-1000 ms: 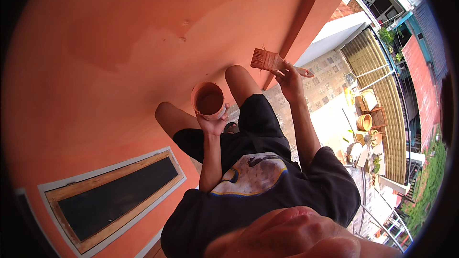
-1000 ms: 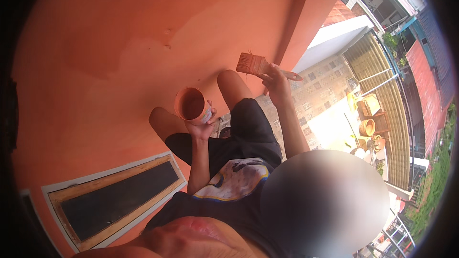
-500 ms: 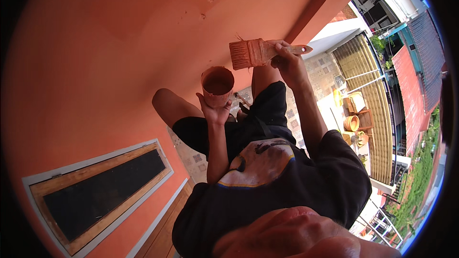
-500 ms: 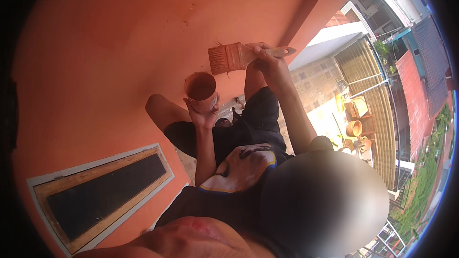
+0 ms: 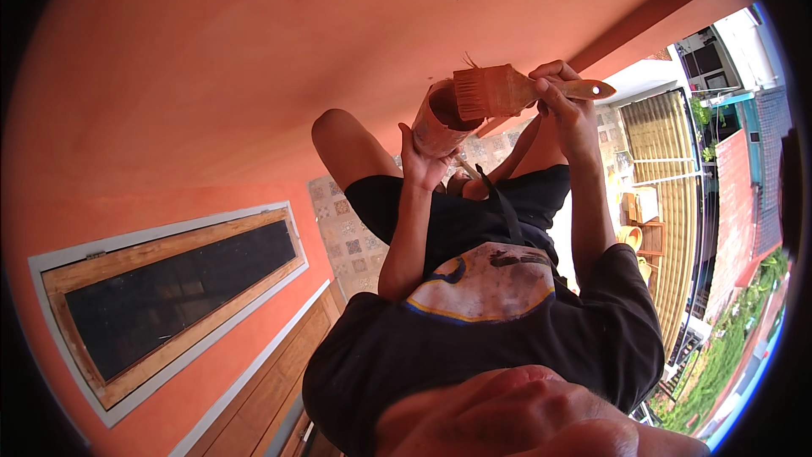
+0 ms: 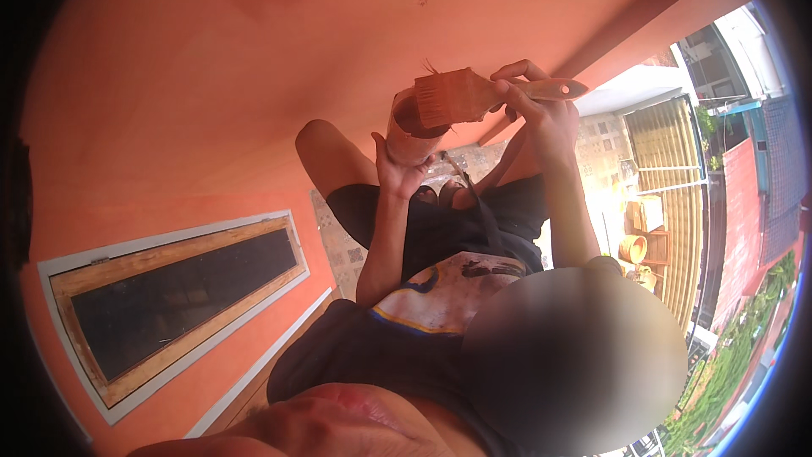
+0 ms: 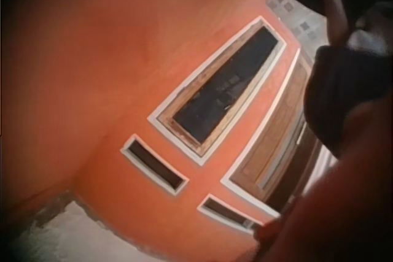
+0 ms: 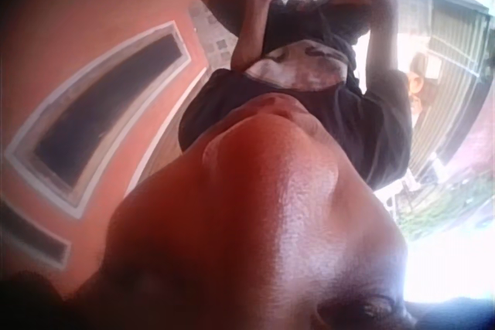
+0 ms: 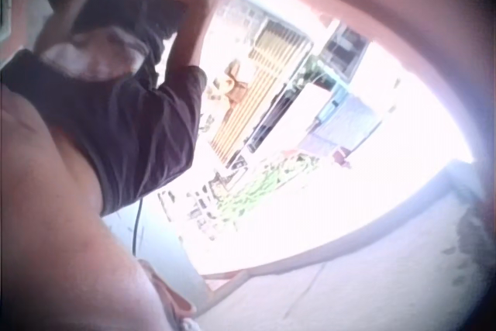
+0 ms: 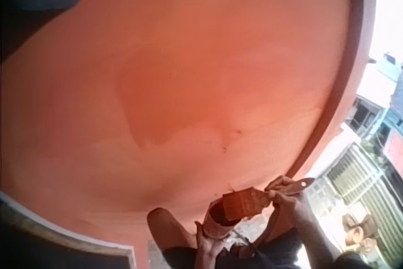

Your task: The person paints a ceiling with orange paint using a brush and a small container. They repeatedly dip the brush into the container and apply paint to the ceiling surface in long strokes.

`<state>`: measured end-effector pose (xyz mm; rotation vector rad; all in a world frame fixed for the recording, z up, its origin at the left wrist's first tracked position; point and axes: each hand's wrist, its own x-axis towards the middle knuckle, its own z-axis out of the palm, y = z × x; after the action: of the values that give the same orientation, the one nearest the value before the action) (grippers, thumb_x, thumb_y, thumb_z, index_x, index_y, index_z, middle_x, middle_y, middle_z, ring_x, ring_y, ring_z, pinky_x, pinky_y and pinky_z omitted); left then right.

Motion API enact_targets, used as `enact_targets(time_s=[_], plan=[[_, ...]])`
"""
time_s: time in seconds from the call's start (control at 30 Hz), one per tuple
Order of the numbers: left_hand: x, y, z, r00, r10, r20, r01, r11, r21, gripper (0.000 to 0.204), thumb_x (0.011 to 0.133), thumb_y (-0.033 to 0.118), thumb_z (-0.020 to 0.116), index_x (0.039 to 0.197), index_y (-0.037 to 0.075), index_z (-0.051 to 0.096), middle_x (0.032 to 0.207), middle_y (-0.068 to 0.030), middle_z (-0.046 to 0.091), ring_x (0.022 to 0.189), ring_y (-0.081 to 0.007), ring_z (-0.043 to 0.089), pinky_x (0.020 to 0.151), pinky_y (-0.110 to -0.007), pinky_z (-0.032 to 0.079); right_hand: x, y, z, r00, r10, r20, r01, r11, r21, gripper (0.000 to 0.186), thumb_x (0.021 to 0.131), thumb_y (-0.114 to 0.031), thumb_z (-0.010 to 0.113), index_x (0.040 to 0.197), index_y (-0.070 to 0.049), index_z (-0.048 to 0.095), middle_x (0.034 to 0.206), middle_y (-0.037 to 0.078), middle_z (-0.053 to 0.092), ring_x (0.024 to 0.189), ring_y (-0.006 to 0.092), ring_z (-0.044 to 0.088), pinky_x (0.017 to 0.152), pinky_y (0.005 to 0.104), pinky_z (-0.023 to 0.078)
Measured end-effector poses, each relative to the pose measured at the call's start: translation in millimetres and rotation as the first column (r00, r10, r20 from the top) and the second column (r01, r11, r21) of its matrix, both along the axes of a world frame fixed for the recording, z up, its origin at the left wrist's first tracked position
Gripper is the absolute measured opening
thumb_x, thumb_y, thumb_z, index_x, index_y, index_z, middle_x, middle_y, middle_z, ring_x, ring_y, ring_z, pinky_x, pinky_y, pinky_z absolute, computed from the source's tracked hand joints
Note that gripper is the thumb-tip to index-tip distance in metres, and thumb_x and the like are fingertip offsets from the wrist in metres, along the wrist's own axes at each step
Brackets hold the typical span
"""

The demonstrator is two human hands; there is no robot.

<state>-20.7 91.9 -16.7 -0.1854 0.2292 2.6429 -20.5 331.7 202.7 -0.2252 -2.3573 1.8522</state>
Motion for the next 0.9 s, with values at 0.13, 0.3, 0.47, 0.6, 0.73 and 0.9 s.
enact_targets(time_s=[0.13, 0.3, 0.47, 0.6, 0.73, 0.9], plan=[[-6, -2, 12, 0.999, -0.013, 0.031, 0.015, 0.999, -0.046, 0.073, 0.100, 0.069, 0.047, 0.147, 0.014, 0.050, 0.139, -0.0111, 0.061, 0.119, -0.0319, 0.064, 0.085, -0.051, 0.058, -3, -6, 11, 0.999, 0.040, 0.001, -0.039, 0.999, -0.028, 0.026, 0.092, -0.026, 0.074, 0.099, -0.002, 0.067, 0.084, 0.002, 0.064, 0.071, 0.0086, 0.052, 0.065, 0.0239, 0.040], [-15, 8, 36, 1.000, -0.026, 0.013, 0.027, 0.995, -0.099, 0.064, 0.101, 0.061, 0.048, 0.146, 0.016, 0.049, 0.139, -0.0105, 0.059, 0.118, -0.0314, 0.062, 0.078, -0.046, 0.055, 3, -9, 32, 0.988, 0.138, -0.076, -0.138, 0.990, 0.003, 0.021, 0.087, -0.023, 0.080, 0.098, -0.005, 0.075, 0.088, 0.001, 0.074, 0.085, 0.0110, 0.070, 0.075, 0.0288, 0.055], [-25, 23, 49, 0.993, -0.046, 0.109, 0.070, 0.971, -0.227, 0.062, 0.100, 0.064, 0.045, 0.139, 0.017, 0.056, 0.131, -0.0085, 0.063, 0.109, -0.0277, 0.063, 0.075, -0.044, 0.054, 10, -4, 43, 0.988, 0.146, -0.044, -0.140, 0.983, 0.115, 0.017, 0.087, -0.017, 0.079, 0.096, -0.003, 0.075, 0.086, 0.004, 0.074, 0.079, 0.0137, 0.072, 0.071, 0.0299, 0.057], [-27, 41, 50, 0.992, -0.061, 0.111, 0.086, 0.966, -0.244, 0.066, 0.100, 0.067, 0.041, 0.139, 0.017, 0.055, 0.130, -0.0076, 0.063, 0.108, -0.0259, 0.063, 0.074, -0.043, 0.053, 16, 13, 41, 0.973, 0.211, -0.092, -0.198, 0.971, 0.133, 0.016, 0.089, -0.013, 0.076, 0.100, -0.002, 0.073, 0.090, 0.005, 0.073, 0.085, 0.0143, 0.070, 0.076, 0.0301, 0.056], [-29, 57, 47, 0.990, -0.132, 0.039, 0.137, 0.976, -0.170, 0.086, 0.096, 0.078, 0.040, 0.153, 0.014, 0.043, 0.146, -0.0118, 0.054, 0.127, -0.0302, 0.058, 0.090, -0.051, 0.056, 28, 35, 36, 0.984, 0.169, -0.056, -0.150, 0.957, 0.249, 0.016, 0.091, -0.013, 0.074, 0.101, -0.001, 0.071, 0.094, 0.006, 0.071, 0.091, 0.0150, 0.069, 0.079, 0.0315, 0.054], [-35, 72, 40, 0.983, -0.173, -0.057, 0.168, 0.983, -0.079, 0.081, 0.102, 0.069, 0.040, 0.153, 0.006, 0.044, 0.152, -0.0145, 0.052, 0.143, -0.0318, 0.047, 0.115, -0.054, 0.043, 36, 49, 40, 0.993, 0.111, -0.048, -0.099, 0.974, 0.203, 0.014, 0.091, -0.009, 0.075, 0.100, 0.001, 0.072, 0.094, 0.007, 0.070, 0.091, 0.0175, 0.070, 0.079, 0.0330, 0.056]])
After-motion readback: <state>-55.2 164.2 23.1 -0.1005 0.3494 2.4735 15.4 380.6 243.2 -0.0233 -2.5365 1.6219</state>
